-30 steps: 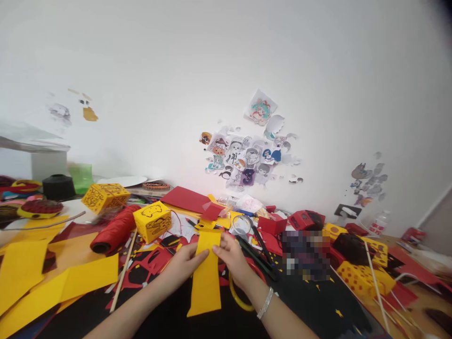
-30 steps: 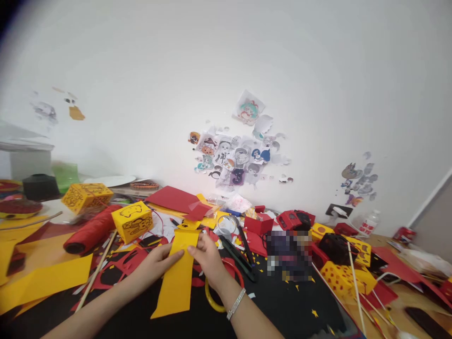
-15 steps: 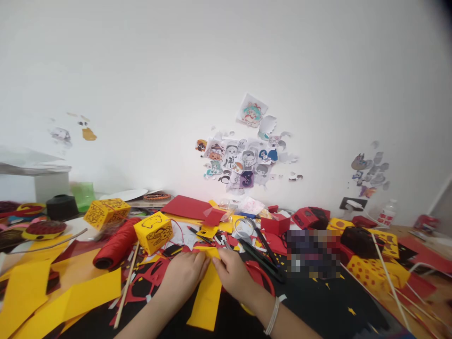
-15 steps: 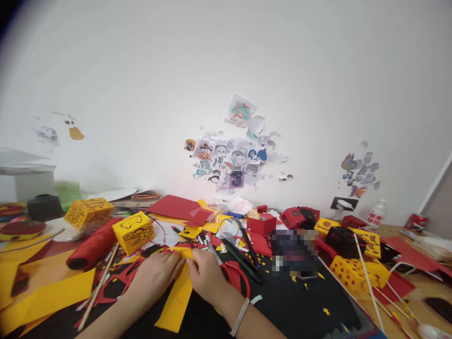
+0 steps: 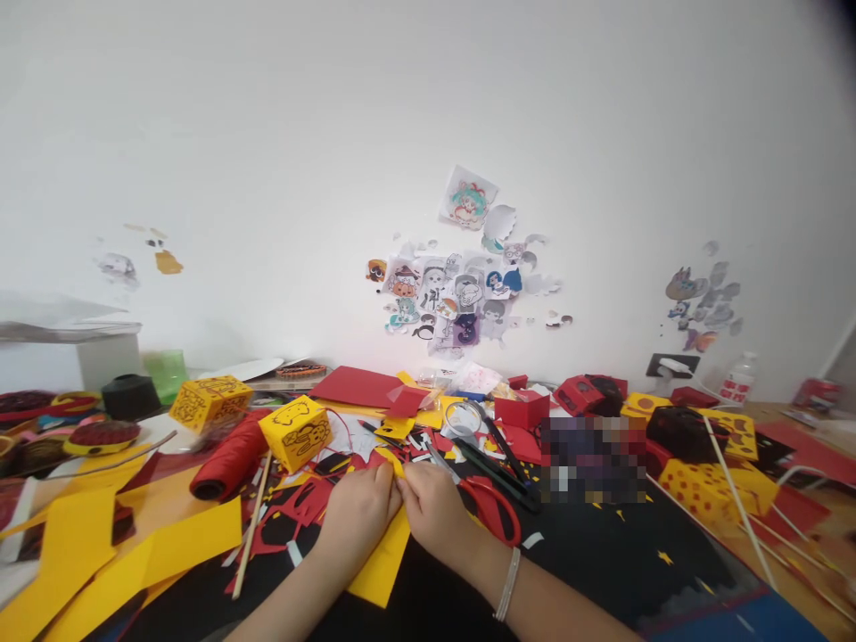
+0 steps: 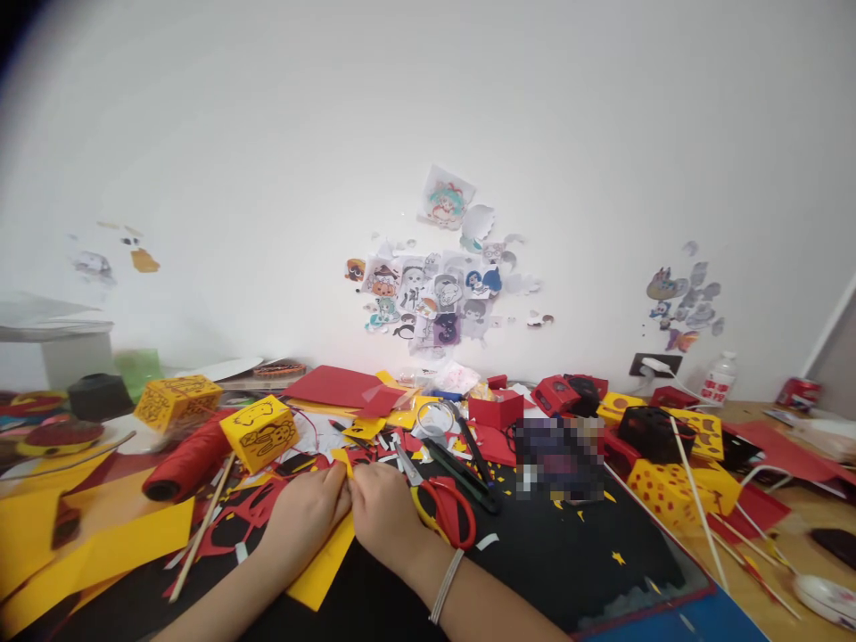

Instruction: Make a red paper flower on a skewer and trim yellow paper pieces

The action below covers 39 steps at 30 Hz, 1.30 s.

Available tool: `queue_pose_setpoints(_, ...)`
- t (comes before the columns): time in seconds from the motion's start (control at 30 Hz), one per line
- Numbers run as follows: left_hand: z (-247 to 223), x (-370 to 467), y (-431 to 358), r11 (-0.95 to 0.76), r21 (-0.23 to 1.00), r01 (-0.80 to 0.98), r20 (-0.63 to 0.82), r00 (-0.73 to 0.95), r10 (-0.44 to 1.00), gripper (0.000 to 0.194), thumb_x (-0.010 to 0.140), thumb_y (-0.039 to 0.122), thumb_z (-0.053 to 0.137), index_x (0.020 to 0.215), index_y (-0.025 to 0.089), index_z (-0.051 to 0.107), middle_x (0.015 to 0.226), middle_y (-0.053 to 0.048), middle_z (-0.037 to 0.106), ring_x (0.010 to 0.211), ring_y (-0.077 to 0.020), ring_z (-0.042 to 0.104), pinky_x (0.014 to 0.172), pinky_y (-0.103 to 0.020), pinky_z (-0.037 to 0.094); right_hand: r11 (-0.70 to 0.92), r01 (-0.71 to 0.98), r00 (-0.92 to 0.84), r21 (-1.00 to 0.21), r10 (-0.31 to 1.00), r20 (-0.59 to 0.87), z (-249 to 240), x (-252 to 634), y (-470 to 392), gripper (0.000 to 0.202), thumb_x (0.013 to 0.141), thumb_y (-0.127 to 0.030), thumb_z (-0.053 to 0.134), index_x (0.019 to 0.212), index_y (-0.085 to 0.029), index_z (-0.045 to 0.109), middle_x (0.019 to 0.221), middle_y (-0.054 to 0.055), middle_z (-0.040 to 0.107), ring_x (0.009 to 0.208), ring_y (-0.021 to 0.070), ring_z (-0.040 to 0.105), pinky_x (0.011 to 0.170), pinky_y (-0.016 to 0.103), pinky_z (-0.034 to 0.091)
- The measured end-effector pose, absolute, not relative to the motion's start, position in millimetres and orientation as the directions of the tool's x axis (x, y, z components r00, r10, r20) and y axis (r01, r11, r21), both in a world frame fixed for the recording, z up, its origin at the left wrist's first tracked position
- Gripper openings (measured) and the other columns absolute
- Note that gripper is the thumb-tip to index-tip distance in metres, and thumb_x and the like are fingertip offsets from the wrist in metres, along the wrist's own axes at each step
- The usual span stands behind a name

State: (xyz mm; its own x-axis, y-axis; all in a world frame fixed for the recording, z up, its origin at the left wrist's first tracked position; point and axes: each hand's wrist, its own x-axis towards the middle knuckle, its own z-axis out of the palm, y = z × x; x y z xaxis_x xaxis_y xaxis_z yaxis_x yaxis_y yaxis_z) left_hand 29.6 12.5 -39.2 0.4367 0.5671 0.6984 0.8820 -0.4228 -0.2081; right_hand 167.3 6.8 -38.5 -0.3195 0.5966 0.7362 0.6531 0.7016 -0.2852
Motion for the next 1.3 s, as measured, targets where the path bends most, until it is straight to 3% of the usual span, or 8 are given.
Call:
queue_pose_setpoints(0.4, -37, 32, 17, -0.398, -0.181, 0.900, 0.673, 0.408, 0.617, 0.017, 0.080, 0.015, 0.041, 0.075, 0.013, 0.057, 0.052, -0.005, 0.063, 0.046, -0.0204, 0.061, 0.043, -0.028, 0.041, 0.686, 0.637, -0.294, -0.353, 0.639, 0.710, -39, 168, 12, 0.022, 0.083, -0.012, 0.036, 0.063, -0.020, 0.040, 0.060, 0.001, 0.050, 0.057, 0.0142, 0.047, 0.053, 0.025, 0.028)
queue_pose_setpoints(0.57, -30, 27, 16, -0.399, -0.170, 0.901, 0.670, 0.403, 0.624, 0.023, 0.085, 0.020, 0.036, 0.071, 0.016, 0.055, 0.051, -0.002, 0.063, 0.044, -0.0172, 0.059, 0.041, -0.025, 0.037, 0.662, 0.631, -0.262, -0.404, 0.673, 0.692, -35, 171, 11, 0.023, 0.085, -0.015, 0.037, 0.063, -0.020, 0.042, 0.059, 0.000, 0.049, 0.056, 0.0135, 0.046, 0.053, 0.025, 0.029)
queue_pose_setpoints(0.73, -30, 25, 18, -0.452, -0.214, 0.866, 0.687, 0.462, 0.560, 0.028, 0.087, 0.020, 0.033, 0.068, 0.018, 0.054, 0.052, -0.001, 0.061, 0.045, -0.0154, 0.058, 0.043, -0.025, 0.036, 0.643, 0.597, -0.236, -0.479, 0.711, 0.662, -29, 173, 10, 0.020, 0.083, -0.016, 0.041, 0.065, -0.018, 0.050, 0.058, -0.001, 0.052, 0.052, 0.0118, 0.046, 0.050, 0.023, 0.032)
queue_pose_setpoints(0.9, -29, 32, 14, -0.514, -0.285, 0.809, 0.702, 0.541, 0.463, 0.030, 0.087, 0.019, 0.034, 0.063, 0.018, 0.051, 0.050, 0.000, 0.058, 0.045, -0.0151, 0.055, 0.047, -0.027, 0.035, 0.564, 0.450, -0.159, -0.692, 0.814, 0.559, -22, 172, 7, 0.019, 0.078, -0.014, 0.045, 0.084, -0.017, 0.062, 0.076, 0.004, 0.066, 0.067, 0.0157, 0.059, 0.062, 0.026, 0.044)
queue_pose_setpoints(1.13, -22, 36, 5, -0.503, -0.329, 0.799, 0.762, 0.539, 0.358, 0.030, 0.087, 0.016, 0.035, 0.061, 0.018, 0.050, 0.047, 0.000, 0.055, 0.043, -0.0144, 0.052, 0.046, -0.027, 0.034, 0.539, 0.463, -0.099, -0.704, 0.820, 0.563, -24, 170, 7, 0.020, 0.078, -0.013, 0.047, 0.086, -0.017, 0.065, 0.079, 0.006, 0.068, 0.072, 0.0183, 0.062, 0.068, 0.030, 0.046)
queue_pose_setpoints(1.3, -21, 38, 0, -0.559, -0.281, 0.780, 0.750, 0.542, 0.379, 0.032, 0.088, 0.018, 0.033, 0.062, 0.018, 0.052, 0.050, 0.000, 0.058, 0.046, -0.0137, 0.053, 0.048, -0.026, 0.036, 0.508, 0.465, -0.026, -0.725, 0.827, 0.562, -24, 169, 8, 0.016, 0.079, -0.018, 0.049, 0.082, -0.017, 0.064, 0.074, 0.006, 0.067, 0.068, 0.0187, 0.061, 0.066, 0.031, 0.047)
